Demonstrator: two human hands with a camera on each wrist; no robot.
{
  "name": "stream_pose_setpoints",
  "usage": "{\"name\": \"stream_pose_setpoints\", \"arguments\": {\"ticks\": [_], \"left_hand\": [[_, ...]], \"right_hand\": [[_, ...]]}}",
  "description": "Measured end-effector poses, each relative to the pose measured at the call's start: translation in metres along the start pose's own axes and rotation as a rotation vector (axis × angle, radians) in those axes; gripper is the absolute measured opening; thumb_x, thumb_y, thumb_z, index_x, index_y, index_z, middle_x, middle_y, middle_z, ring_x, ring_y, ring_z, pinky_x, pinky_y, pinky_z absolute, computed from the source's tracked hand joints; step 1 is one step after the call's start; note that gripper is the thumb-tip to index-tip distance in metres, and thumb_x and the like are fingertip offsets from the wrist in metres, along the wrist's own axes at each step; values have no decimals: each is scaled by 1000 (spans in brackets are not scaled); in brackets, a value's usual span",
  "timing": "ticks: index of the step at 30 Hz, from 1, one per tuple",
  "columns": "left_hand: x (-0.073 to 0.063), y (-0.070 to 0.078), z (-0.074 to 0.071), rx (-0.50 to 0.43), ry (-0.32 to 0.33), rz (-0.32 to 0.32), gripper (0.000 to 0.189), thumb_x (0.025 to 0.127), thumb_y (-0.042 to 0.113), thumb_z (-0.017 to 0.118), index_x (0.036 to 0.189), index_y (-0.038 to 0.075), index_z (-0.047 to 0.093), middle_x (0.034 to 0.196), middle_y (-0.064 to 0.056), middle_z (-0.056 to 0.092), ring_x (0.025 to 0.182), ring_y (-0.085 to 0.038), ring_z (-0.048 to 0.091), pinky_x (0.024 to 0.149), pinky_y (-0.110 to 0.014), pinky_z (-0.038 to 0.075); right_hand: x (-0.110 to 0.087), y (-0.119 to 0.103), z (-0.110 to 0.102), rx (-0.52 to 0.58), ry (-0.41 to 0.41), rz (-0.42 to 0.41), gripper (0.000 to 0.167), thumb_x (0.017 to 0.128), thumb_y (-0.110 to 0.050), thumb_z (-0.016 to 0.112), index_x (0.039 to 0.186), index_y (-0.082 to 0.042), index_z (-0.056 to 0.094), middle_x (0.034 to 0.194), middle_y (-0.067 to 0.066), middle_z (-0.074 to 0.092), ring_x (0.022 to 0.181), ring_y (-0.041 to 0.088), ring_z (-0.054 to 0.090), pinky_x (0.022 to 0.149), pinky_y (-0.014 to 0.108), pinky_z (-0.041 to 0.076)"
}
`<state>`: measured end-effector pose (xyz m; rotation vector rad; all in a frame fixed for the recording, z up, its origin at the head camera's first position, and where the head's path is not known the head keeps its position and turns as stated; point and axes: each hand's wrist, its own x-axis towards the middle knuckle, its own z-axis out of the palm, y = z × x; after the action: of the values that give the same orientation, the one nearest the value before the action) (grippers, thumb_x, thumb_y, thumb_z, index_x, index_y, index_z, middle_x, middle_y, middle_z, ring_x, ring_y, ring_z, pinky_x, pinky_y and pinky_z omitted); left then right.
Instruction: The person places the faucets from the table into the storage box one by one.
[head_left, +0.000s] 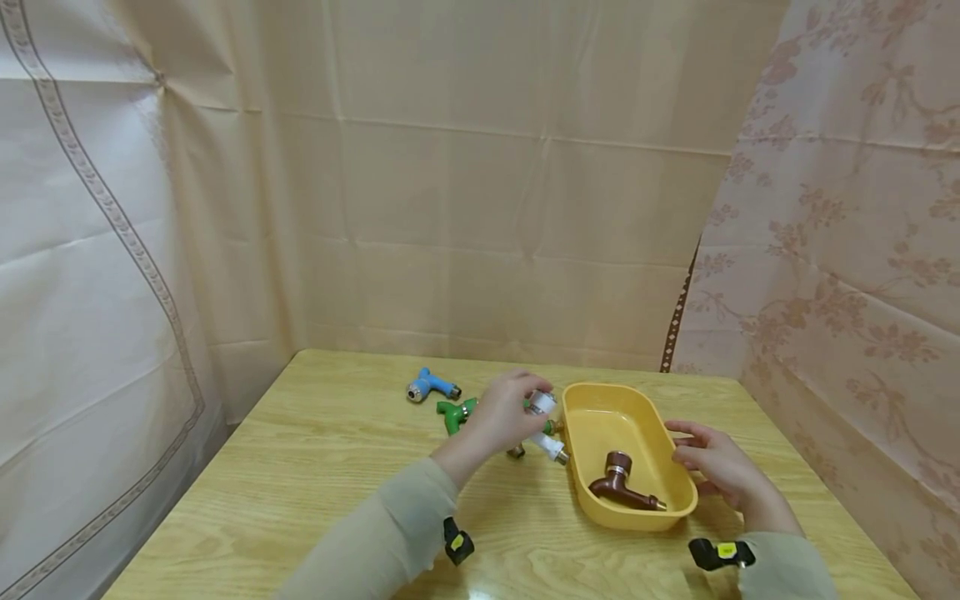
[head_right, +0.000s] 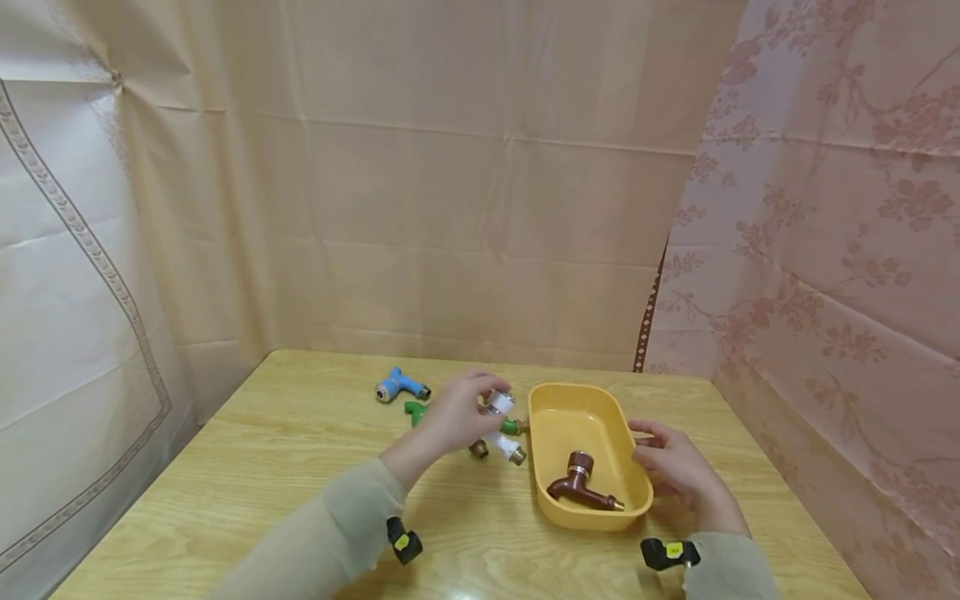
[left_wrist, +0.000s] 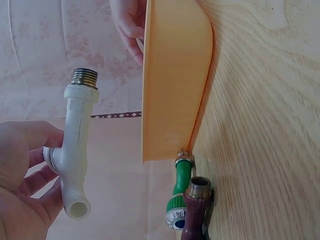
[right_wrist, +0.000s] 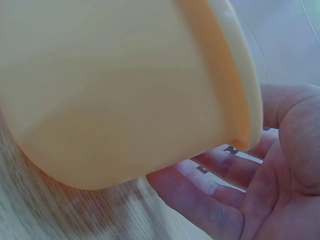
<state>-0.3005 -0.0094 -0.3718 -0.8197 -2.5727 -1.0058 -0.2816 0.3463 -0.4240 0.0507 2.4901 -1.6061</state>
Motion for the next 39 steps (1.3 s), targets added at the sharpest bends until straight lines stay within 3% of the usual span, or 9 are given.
{"name": "stream_pose_setpoints", "arguments": {"ticks": [13,39], "left_hand": [[8,16,22,-50,-36,-26,37,86,10,79,122,15,72,120,2,62,93,-9,60,66,-13,51],[26,36,57,-10,-19,-4,35,85,14,81,120,16,73,113,5,61,87,-3,56,66,-11,47]], "right_hand": [[2,1,1,-19,15,13,67,96,-9,59,156,0,31,146,37,41,109,35,59,76,51,60],[1,0,0,-19,19,21,66,97,-9,59,157,-2,31,145,35,43,114,40,57,76,52,60]]}}
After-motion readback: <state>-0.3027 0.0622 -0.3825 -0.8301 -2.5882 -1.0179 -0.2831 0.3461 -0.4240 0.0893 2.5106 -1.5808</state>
